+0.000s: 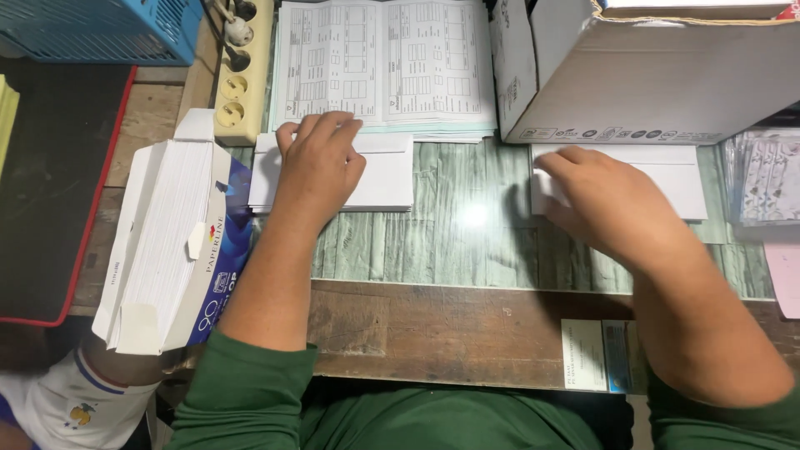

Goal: Fold printed documents and insert them into envelopes

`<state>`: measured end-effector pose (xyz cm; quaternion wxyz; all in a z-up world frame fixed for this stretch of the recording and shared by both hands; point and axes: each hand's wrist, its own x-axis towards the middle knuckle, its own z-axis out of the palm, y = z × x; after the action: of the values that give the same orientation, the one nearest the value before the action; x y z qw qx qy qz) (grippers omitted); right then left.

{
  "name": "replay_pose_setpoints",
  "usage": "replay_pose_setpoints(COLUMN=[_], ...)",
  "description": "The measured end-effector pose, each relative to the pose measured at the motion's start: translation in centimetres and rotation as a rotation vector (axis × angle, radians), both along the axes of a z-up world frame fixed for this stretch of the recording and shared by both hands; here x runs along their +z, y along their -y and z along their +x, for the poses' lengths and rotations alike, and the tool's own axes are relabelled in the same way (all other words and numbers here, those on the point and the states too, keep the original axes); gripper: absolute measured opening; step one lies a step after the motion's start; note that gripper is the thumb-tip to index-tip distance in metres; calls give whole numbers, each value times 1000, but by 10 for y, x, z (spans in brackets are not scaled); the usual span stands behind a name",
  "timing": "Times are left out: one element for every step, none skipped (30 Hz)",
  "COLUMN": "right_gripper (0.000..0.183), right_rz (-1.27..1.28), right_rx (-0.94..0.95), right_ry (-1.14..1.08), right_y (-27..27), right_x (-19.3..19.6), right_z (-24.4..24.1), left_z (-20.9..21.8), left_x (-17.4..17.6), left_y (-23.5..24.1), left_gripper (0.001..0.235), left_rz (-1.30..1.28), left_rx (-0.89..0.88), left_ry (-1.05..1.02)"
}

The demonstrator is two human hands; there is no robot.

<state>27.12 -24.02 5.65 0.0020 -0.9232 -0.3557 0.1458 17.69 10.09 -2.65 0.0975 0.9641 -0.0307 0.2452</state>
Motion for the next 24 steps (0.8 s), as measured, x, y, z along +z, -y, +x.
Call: replay_pose_setpoints(right_gripper=[41, 58, 77, 77, 88, 99, 99, 91, 82, 82, 54, 31, 31, 35, 42, 42, 25, 11, 11, 7, 9, 9, 9, 13], right_rz=[-2, -79, -155, -159, -129, -98, -100, -116, -132, -134, -111, -90, -94, -20, 54, 55, 224, 396, 398, 631, 867, 870, 990, 1110], right_rx=[-3, -89, -177, -176, -175, -174, -173, -188, -203, -204, -158, -115, -119, -36, 46, 50, 125, 198, 201, 262, 322, 323, 363, 401], right_ry=[0, -39, -76, -73, -13, 45, 45, 29, 13, 9, 19, 36, 37, 205, 373, 372, 491, 607, 605, 642, 674, 675, 688, 698], right_y=[15, 30, 45, 56, 67, 79, 81, 83, 86, 84, 82, 82, 89, 94, 99, 90, 82, 73, 66, 59, 52, 46, 39, 33], right_x=[-5, -8, -12, -21, -29, -39, -40, -42, -45, -40, -35, -28, -31, -34, -37, -24, -11, 2, -3, -8, -12, -18, -23, -29], right_z=[1, 3, 5, 7, 9, 11, 10, 10, 9, 5, 1, -2, -7, -11, -15, -23, -30, -38, -37, -36, -36, -36, -36, -37], left_z=[-1, 0, 0, -3, -5, -8, -8, -8, -7, -7, -8, -5, -6, -7, -8, -10, -12, -14, -16, -18, -20, -19, -18, -18], left_x=[0, -1, -1, 8, 16, 25, 21, 18, 14, 11, 7, 3, 4, 5, 6, 14, 22, 29, 36, 43, 50, 51, 52, 53], left_y=[6, 12, 19, 30, 41, 51, 58, 64, 70, 72, 74, 78, 79, 79, 78, 81, 83, 85, 90, 95, 100, 104, 107, 111], left_gripper=[37, 32, 27, 27, 23, 20, 20, 18, 17, 17, 17, 18, 18, 22, 27, 27, 28, 29, 29, 32, 38, 38, 59, 84], left_rz=[-2, -57, -111, -115, -138, -161, -163, -152, -141, -143, -171, -202, -205, -267, -329, -330, -494, -658, -658, -841, -1019, -1016, -1172, -1328], left_rx=[-3, -61, -119, -118, -168, -219, -218, -289, -360, -361, -437, -516, -520, -535, -549, -545, -531, -514, -510, -403, -291, -290, -246, -197], left_ry=[0, -16, -32, -29, -108, -189, -189, -176, -162, -166, -140, -108, -106, -110, -115, -115, -155, -197, -197, -336, -476, -475, -591, -710])
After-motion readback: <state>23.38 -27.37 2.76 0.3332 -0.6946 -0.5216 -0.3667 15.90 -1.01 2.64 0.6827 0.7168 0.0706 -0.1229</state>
